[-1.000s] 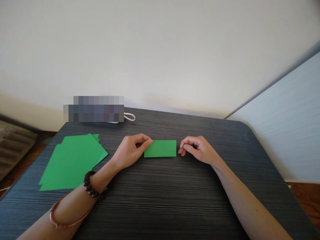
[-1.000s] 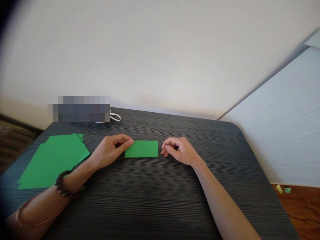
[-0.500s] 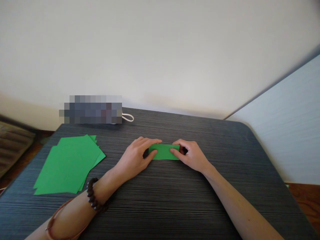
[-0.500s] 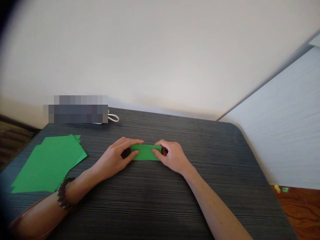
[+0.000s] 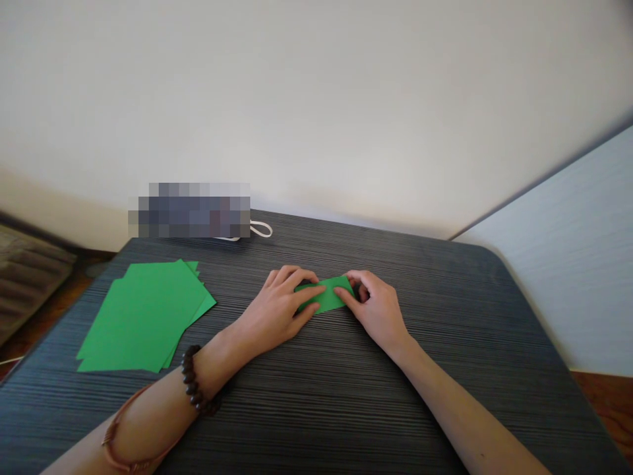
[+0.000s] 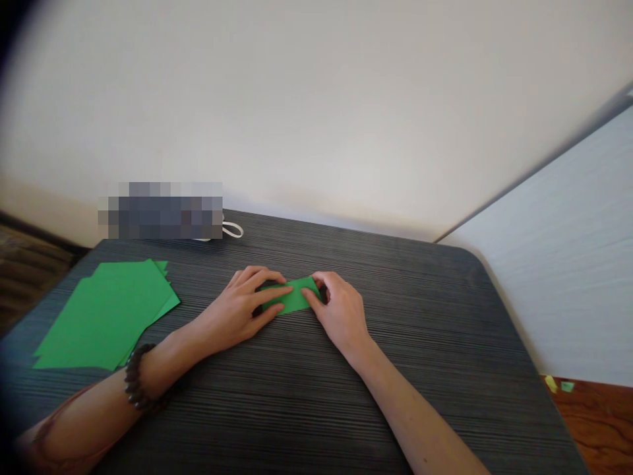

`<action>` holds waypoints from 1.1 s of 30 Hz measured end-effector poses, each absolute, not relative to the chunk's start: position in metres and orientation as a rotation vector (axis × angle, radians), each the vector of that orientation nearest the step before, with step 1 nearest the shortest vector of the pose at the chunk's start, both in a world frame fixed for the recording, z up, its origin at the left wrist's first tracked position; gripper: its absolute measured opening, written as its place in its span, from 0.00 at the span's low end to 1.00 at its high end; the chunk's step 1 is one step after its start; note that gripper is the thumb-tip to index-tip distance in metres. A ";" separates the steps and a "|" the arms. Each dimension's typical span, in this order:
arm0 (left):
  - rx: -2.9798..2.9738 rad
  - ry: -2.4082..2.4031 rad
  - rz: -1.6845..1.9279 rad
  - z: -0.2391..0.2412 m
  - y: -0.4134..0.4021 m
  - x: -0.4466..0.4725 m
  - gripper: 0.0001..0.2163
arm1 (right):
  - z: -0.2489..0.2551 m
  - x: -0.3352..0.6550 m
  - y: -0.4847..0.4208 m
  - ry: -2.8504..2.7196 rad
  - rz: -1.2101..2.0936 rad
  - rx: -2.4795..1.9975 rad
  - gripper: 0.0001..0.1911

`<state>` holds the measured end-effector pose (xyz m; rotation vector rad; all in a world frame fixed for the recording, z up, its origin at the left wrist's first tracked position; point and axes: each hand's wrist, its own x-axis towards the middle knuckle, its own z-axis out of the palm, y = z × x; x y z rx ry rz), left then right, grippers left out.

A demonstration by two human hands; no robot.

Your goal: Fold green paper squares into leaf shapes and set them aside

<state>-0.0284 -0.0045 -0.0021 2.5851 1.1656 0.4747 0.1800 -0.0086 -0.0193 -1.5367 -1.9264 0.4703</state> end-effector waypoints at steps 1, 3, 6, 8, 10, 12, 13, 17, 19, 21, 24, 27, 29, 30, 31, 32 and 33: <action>2.589 1.163 0.476 -0.002 -0.004 -0.028 0.13 | -0.019 0.180 -0.009 -1.946 0.450 -1.522 0.11; 2.596 1.163 0.476 -0.001 -0.004 -0.029 0.13 | -0.018 0.183 -0.009 -2.000 0.432 -1.463 0.09; 2.600 1.159 0.467 -0.001 -0.003 -0.030 0.14 | -0.017 0.188 -0.009 -2.089 0.453 -1.353 0.10; 2.608 1.145 0.452 0.000 -0.002 -0.032 0.14 | -0.016 0.190 -0.009 -2.144 0.446 -1.306 0.12; 2.623 1.127 0.428 0.001 -0.002 -0.033 0.15 | -0.017 0.191 -0.009 -2.206 0.398 -1.282 0.13; 2.641 1.108 0.400 0.002 -0.002 -0.034 0.16 | -0.018 0.192 -0.009 -2.264 0.316 -1.268 0.15; 2.648 1.100 0.387 0.003 -0.002 -0.035 0.16 | -0.019 0.191 -0.010 -2.295 0.272 -1.260 0.15; 2.668 1.076 0.368 0.003 -0.001 -0.036 0.18 | -0.020 0.193 -0.012 -2.406 0.137 -1.201 0.17; 2.675 1.063 0.374 0.003 0.000 -0.037 0.18 | -0.019 0.195 -0.013 -2.449 0.108 -1.171 0.17; 2.682 1.053 0.376 0.003 0.000 -0.038 0.18 | -0.017 0.196 -0.014 -2.493 0.094 -1.143 0.19; 2.683 1.050 0.387 0.003 0.001 -0.038 0.18 | -0.014 0.198 -0.015 -2.531 0.074 -1.106 0.20; 2.683 1.045 0.394 0.003 0.001 -0.038 0.17 | -0.013 0.198 -0.015 -2.544 0.070 -1.084 0.22; 2.686 1.044 0.382 0.003 0.001 -0.038 0.17 | -0.012 0.198 -0.014 -2.558 0.086 -1.073 0.23; 2.688 1.046 0.373 0.003 0.001 -0.038 0.17 | -0.012 0.198 -0.014 -2.565 0.094 -1.070 0.23; 2.690 1.046 0.364 0.003 0.001 -0.038 0.17 | -0.012 0.199 -0.014 -2.571 0.102 -1.068 0.23; 2.691 1.048 0.353 0.004 0.001 -0.038 0.17 | -0.012 0.199 -0.014 -2.577 0.108 -1.068 0.23; 2.693 1.050 0.341 0.004 0.001 -0.038 0.17 | -0.012 0.199 -0.014 -2.582 0.112 -1.071 0.23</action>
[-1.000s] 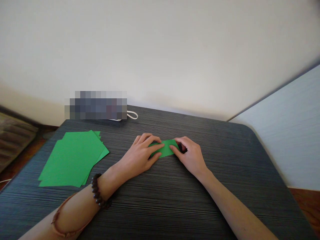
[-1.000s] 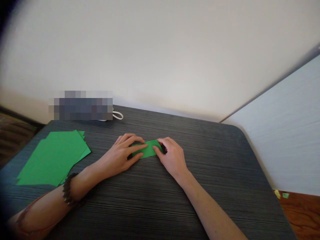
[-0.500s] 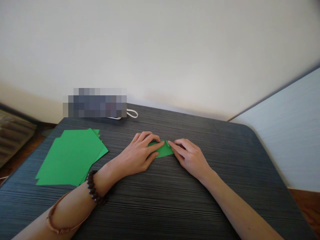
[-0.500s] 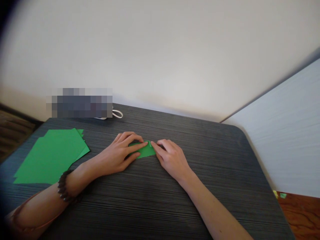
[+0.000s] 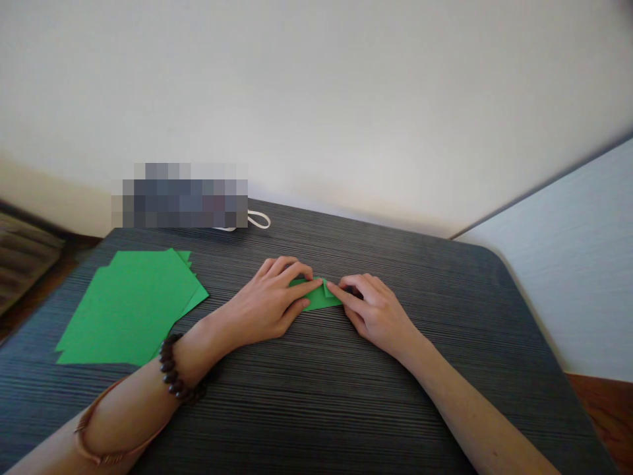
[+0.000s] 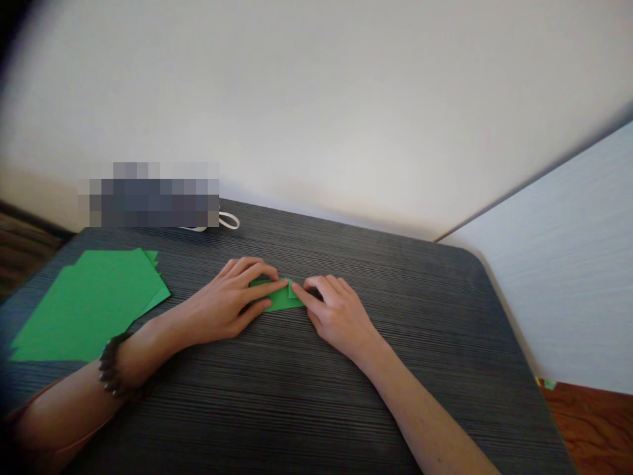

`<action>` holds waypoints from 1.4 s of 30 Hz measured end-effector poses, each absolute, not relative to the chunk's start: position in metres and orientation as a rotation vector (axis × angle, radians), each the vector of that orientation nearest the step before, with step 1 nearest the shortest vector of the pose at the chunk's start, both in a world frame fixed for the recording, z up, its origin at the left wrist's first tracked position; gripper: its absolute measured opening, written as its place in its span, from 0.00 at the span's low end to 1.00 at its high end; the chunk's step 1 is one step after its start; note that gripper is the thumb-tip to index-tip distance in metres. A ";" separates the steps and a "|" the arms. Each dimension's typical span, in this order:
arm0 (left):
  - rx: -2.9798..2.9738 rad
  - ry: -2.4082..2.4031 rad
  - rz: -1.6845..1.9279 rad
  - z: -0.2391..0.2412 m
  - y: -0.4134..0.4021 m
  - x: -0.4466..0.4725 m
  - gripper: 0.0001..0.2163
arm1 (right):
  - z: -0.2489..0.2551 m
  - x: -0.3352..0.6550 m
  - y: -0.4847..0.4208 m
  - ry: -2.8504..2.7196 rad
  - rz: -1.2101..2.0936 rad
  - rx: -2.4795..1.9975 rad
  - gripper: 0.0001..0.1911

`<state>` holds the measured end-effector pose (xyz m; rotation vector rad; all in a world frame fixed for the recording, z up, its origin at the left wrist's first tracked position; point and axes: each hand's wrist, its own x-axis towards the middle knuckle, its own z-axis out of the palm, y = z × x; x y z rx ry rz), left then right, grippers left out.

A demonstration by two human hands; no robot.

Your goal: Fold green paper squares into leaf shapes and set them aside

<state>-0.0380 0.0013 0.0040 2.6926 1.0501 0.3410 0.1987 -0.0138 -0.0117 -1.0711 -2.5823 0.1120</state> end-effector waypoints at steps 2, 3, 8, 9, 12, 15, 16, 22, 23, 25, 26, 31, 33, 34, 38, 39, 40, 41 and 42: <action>2.699 1.053 0.324 0.005 0.001 -0.038 0.17 | -0.012 0.199 -0.014 -2.588 0.113 -1.075 0.23; 2.703 1.053 0.317 0.005 0.001 -0.037 0.17 | -0.011 0.199 -0.013 -2.591 0.110 -1.077 0.23; 2.721 1.066 0.306 0.006 0.000 -0.037 0.17 | -0.011 0.199 -0.013 -2.600 0.099 -1.077 0.23; 2.723 1.071 0.307 0.006 0.000 -0.037 0.17 | -0.011 0.199 -0.013 -2.598 0.100 -1.075 0.23; 2.722 1.088 0.304 0.006 -0.001 -0.037 0.18 | -0.010 0.198 -0.013 -2.602 0.103 -1.078 0.22; 2.730 1.095 0.297 0.007 -0.001 -0.037 0.20 | -0.010 0.198 -0.013 -2.609 0.100 -1.079 0.22; 2.737 1.090 0.296 0.007 -0.001 -0.037 0.20 | -0.010 0.198 -0.012 -2.608 0.100 -1.079 0.22; 2.758 1.069 0.307 0.008 -0.001 -0.036 0.19 | -0.008 0.197 -0.013 -2.611 0.095 -1.072 0.21; 2.759 1.071 0.303 0.008 -0.001 -0.035 0.19 | -0.008 0.197 -0.013 -2.614 0.092 -1.073 0.21; 2.761 1.076 0.292 0.008 -0.001 -0.036 0.18 | -0.008 0.197 -0.013 -2.619 0.085 -1.074 0.20; 2.761 1.078 0.288 0.009 -0.001 -0.036 0.18 | -0.008 0.197 -0.013 -2.621 0.081 -1.074 0.20; 2.765 1.084 0.306 0.009 -0.001 -0.035 0.17 | -0.008 0.197 -0.013 -2.610 0.086 -1.068 0.20; 2.768 1.086 0.313 0.009 -0.001 -0.035 0.17 | -0.008 0.197 -0.013 -2.606 0.086 -1.064 0.20; 2.770 1.085 0.313 0.009 -0.001 -0.035 0.17 | -0.008 0.197 -0.013 -2.605 0.086 -1.062 0.20; 2.781 1.083 0.298 0.010 -0.002 -0.035 0.17 | -0.008 0.196 -0.013 -2.618 0.079 -1.063 0.20; 2.785 1.086 0.290 0.010 -0.002 -0.034 0.17 | -0.008 0.196 -0.013 -2.623 0.076 -1.065 0.20; 2.788 1.092 0.281 0.010 -0.002 -0.034 0.17 | -0.008 0.195 -0.013 -2.628 0.072 -1.066 0.20; 2.791 1.099 0.272 0.011 -0.002 -0.034 0.17 | -0.007 0.195 -0.013 -2.635 0.068 -1.067 0.19; 2.793 1.106 0.266 0.011 -0.002 -0.034 0.17 | -0.007 0.195 -0.014 -2.640 0.064 -1.067 0.19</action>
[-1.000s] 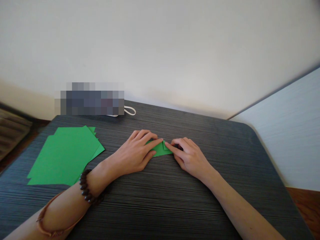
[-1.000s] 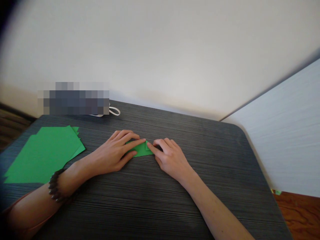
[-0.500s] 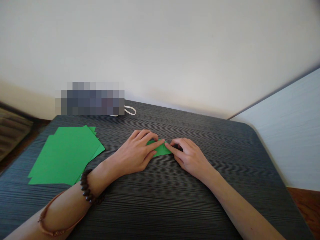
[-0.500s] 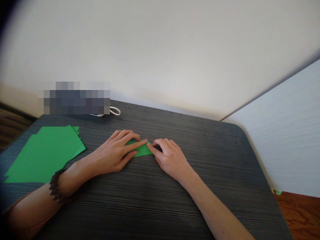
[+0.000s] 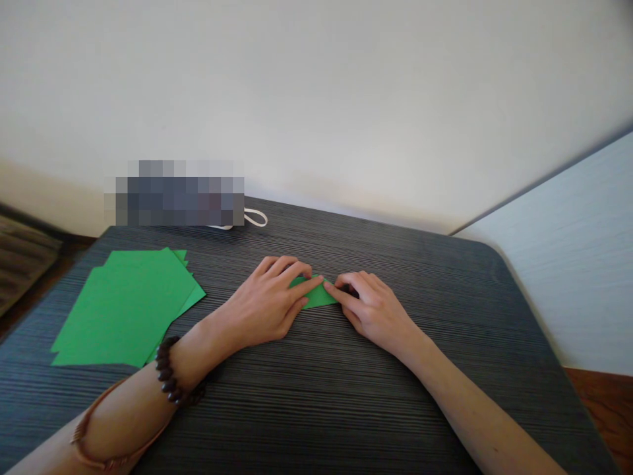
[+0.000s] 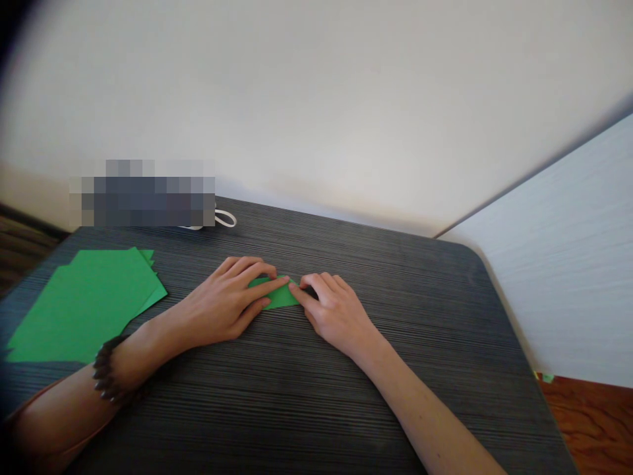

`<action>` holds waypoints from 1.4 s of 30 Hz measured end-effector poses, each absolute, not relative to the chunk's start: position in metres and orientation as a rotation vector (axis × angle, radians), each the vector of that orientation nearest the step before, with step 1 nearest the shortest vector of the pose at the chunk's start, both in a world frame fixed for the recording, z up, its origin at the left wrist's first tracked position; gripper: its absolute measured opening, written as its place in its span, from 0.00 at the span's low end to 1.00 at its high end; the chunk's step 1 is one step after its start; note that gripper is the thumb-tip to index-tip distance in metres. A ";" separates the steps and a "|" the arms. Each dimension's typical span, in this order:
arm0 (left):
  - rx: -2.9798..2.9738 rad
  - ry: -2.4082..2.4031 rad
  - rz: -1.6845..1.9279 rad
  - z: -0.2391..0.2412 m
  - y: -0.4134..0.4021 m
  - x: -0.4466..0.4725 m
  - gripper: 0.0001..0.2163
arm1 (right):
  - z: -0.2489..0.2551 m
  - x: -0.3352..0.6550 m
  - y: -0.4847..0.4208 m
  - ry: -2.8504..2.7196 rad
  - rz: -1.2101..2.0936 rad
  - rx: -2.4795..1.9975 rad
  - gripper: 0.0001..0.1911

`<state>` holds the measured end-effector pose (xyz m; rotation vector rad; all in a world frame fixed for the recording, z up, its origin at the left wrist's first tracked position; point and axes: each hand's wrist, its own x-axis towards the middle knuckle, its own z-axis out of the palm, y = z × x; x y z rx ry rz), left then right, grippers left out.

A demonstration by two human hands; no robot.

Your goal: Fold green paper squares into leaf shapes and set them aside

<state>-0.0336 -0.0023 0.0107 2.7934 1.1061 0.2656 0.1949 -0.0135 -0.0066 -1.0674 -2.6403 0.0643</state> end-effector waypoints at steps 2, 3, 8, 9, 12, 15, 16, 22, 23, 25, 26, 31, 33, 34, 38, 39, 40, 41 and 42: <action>2.795 1.116 0.268 0.010 -0.002 -0.032 0.17 | -0.005 0.194 -0.014 -2.649 0.058 -1.067 0.19; 2.794 1.124 0.278 0.010 -0.002 -0.031 0.17 | -0.005 0.194 -0.014 -2.653 0.057 -1.066 0.19; 2.766 1.233 0.358 0.005 -0.003 -0.026 0.14 | -0.006 0.192 -0.014 -2.644 0.068 -1.089 0.19; 2.759 1.252 0.365 0.005 -0.004 -0.025 0.14 | -0.007 0.192 -0.015 -2.627 0.082 -1.099 0.19; 2.739 1.277 0.378 0.004 -0.004 -0.024 0.13 | -0.009 0.195 -0.019 -2.555 0.153 -1.118 0.20; 2.733 1.262 0.390 0.004 -0.003 -0.024 0.13 | -0.007 0.197 -0.023 -2.474 0.231 -1.138 0.18; 2.735 1.254 0.390 0.005 -0.002 -0.024 0.13 | -0.005 0.197 -0.023 -2.453 0.255 -1.149 0.17; 2.733 1.260 0.379 0.007 0.000 -0.027 0.13 | 0.000 0.192 -0.015 -2.456 0.237 -1.166 0.14; 2.727 1.271 0.384 0.007 0.000 -0.027 0.13 | -0.002 0.192 -0.015 -2.466 0.208 -1.151 0.14; 2.710 1.302 0.401 0.007 -0.001 -0.025 0.13 | -0.005 0.194 -0.016 -2.479 0.159 -1.112 0.14; 2.699 1.326 0.413 0.006 -0.002 -0.024 0.13 | -0.007 0.196 -0.018 -2.478 0.149 -1.089 0.15; 2.661 1.456 0.484 0.002 -0.005 -0.014 0.12 | -0.012 0.204 -0.025 -2.412 0.214 -1.097 0.16; 2.656 1.482 0.498 0.000 -0.006 -0.011 0.12 | -0.012 0.204 -0.025 -2.389 0.248 -1.112 0.15; 2.654 1.490 0.502 0.000 -0.006 -0.010 0.12 | -0.012 0.203 -0.025 -2.379 0.270 -1.120 0.15; 2.657 1.497 0.502 -0.002 -0.004 -0.009 0.11 | -0.010 0.199 -0.021 -2.397 0.309 -1.169 0.16; 2.659 1.495 0.499 -0.002 -0.003 -0.009 0.11 | -0.010 0.198 -0.020 -2.422 0.288 -1.176 0.17; 2.661 1.494 0.496 -0.002 -0.002 -0.009 0.11 | -0.009 0.196 -0.019 -2.451 0.260 -1.180 0.18; 2.663 1.494 0.495 -0.003 -0.002 -0.009 0.11 | -0.009 0.196 -0.018 -2.477 0.232 -1.182 0.19; 2.664 1.496 0.497 -0.003 -0.002 -0.009 0.11 | -0.009 0.195 -0.018 -2.496 0.207 -1.182 0.19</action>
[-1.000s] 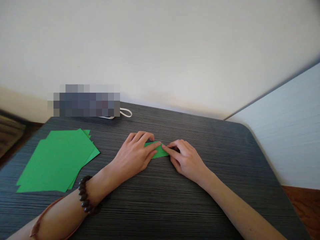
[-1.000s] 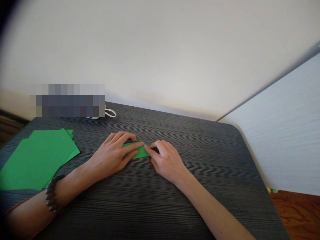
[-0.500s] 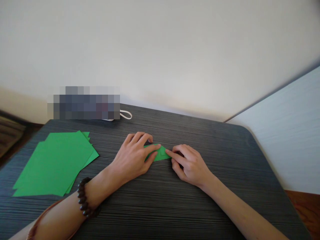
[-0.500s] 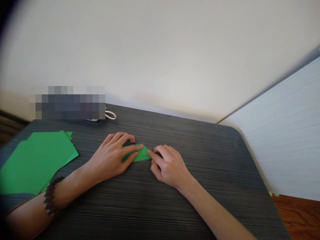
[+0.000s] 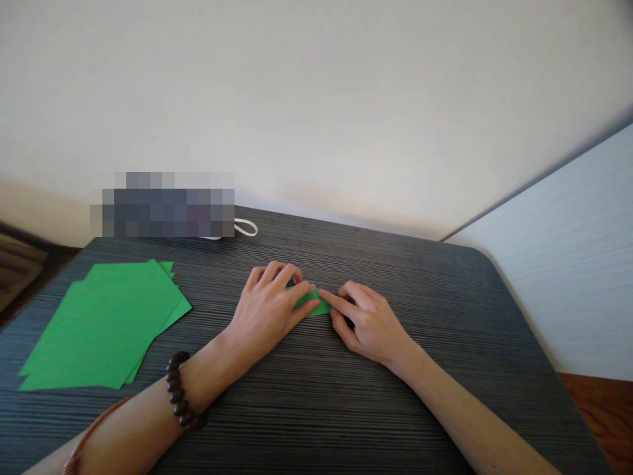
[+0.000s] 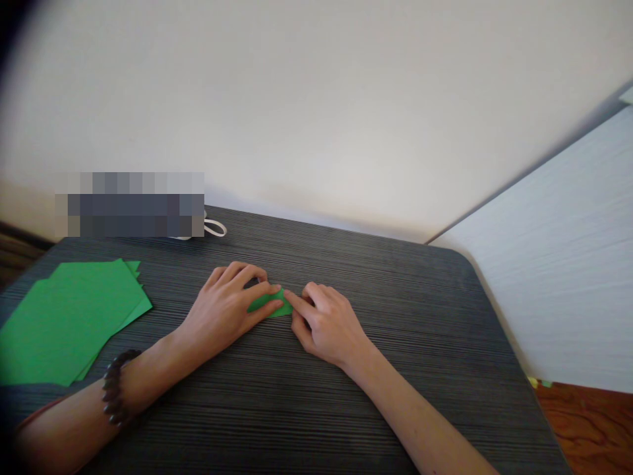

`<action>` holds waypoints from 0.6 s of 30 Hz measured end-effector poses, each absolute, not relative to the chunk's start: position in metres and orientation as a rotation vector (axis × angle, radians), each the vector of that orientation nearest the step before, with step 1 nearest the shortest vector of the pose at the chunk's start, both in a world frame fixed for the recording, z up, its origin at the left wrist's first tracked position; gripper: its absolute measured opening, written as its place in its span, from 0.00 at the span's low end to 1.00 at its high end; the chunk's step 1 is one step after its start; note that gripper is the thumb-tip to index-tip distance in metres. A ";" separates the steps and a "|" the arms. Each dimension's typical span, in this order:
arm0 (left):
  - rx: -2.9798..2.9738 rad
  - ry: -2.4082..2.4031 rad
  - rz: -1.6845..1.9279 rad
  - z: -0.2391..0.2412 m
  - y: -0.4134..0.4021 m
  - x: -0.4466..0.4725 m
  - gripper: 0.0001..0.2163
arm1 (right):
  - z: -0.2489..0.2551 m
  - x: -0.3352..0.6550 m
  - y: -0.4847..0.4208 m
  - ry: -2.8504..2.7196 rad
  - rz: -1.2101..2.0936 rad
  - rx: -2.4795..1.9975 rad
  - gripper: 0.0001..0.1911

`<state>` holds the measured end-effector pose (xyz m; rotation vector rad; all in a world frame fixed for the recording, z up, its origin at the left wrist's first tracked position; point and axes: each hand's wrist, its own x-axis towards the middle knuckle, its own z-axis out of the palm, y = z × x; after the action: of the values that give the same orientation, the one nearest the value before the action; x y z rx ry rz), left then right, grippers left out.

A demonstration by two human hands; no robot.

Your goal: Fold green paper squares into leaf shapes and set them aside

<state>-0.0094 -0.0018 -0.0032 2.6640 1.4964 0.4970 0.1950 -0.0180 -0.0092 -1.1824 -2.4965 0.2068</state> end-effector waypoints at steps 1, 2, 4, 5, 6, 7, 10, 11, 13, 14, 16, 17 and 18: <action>2.663 1.500 0.501 -0.004 -0.002 -0.010 0.11 | -0.009 0.195 -0.018 -2.507 0.187 -1.184 0.18; 2.662 1.505 0.506 -0.004 -0.002 -0.010 0.11 | -0.010 0.196 -0.018 -2.512 0.175 -1.185 0.18; 2.655 1.513 0.516 -0.004 -0.002 -0.011 0.11 | -0.011 0.198 -0.020 -2.506 0.161 -1.179 0.18; 2.652 1.513 0.517 -0.004 -0.002 -0.011 0.12 | -0.012 0.200 -0.021 -2.501 0.153 -1.169 0.17; 2.651 1.510 0.519 -0.004 -0.002 -0.011 0.12 | -0.012 0.201 -0.022 -2.497 0.146 -1.158 0.17; 2.649 1.505 0.519 -0.004 -0.002 -0.011 0.12 | -0.013 0.202 -0.023 -2.496 0.141 -1.147 0.17; 2.655 1.471 0.526 -0.003 -0.001 -0.011 0.11 | -0.014 0.204 -0.024 -2.487 0.126 -1.120 0.16; 2.666 1.444 0.532 -0.003 -0.001 -0.011 0.11 | -0.015 0.204 -0.024 -2.478 0.119 -1.116 0.16; 2.707 1.355 0.535 -0.002 -0.001 -0.010 0.10 | -0.015 0.203 -0.024 -2.460 0.100 -1.116 0.15; 2.732 1.302 0.530 -0.001 -0.001 -0.010 0.10 | -0.015 0.202 -0.024 -2.457 0.087 -1.116 0.15; 2.765 1.236 0.512 -0.001 -0.001 -0.009 0.10 | -0.014 0.201 -0.025 -2.463 0.063 -1.115 0.15; 2.768 1.235 0.506 -0.001 -0.002 -0.009 0.10 | -0.014 0.201 -0.025 -2.469 0.051 -1.114 0.15; 2.762 1.252 0.503 -0.001 -0.002 -0.010 0.10 | -0.014 0.201 -0.025 -2.476 0.039 -1.113 0.15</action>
<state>-0.0096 -0.0020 -0.0006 2.7618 1.2519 0.5028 0.2008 -0.0249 -0.0138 -1.1130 -2.4755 0.0395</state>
